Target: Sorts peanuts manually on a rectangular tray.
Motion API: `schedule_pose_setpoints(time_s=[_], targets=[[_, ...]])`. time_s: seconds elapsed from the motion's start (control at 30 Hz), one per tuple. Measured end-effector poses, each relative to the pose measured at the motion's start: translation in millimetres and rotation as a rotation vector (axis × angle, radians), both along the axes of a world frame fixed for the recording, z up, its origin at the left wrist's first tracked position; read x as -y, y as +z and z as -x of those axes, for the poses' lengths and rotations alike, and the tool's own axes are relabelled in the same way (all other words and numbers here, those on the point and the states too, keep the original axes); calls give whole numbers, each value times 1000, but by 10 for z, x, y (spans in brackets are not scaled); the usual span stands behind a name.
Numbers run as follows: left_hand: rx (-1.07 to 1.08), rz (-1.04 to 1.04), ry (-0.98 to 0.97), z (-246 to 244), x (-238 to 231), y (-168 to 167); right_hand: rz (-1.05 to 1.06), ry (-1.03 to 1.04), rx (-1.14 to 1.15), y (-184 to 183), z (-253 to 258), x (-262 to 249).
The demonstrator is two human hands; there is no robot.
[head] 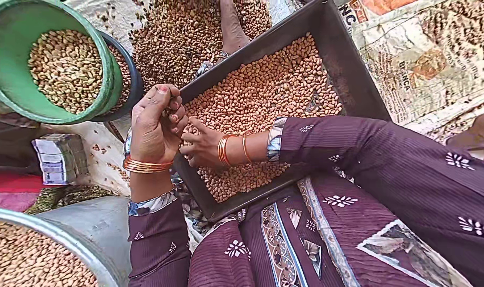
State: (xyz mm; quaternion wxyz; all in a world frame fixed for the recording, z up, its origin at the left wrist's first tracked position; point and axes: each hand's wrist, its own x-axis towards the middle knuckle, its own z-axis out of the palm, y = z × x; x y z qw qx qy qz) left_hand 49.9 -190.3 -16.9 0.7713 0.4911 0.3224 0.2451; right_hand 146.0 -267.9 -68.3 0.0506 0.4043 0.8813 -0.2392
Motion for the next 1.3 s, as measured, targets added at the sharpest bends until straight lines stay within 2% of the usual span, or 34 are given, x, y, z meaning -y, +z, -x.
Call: schedule_pose_setpoints(time_s=[0.1,0.23,0.37,0.53,0.63,0.7,0.83,1.03,1.2,1.3], targets=[[-20,-95,25,-69,-17,41,24,-130,129,104,-165,-206],[-115,-270,-7,-9,-40,41,126,-337,222,309,-519,-131],[-318,-469,-5,194,-125,-76,142,-544,264,349,-1078,149],[-739,-830,-67,449,-208,-285,179,-847,335,421,-1706,639],[-830,-985,-66,463,-180,-324,208,-1047,384,448,-1813,929],[-898,-1074,-90,447,-175,-299,261,-1103,387,453,-1716,1067],[-991,-1186,-214,409,-167,-316,275,-1013,268,495,-1219,1205],[-1118,-1312,-369,243,-126,-367,417,-660,209,475,-535,834],[-1191,-1279,-491,190,-100,-373,296,-242,29,334,-79,781],[-1246,-1273,-548,148,-80,-366,220,-26,-60,236,-77,937]])
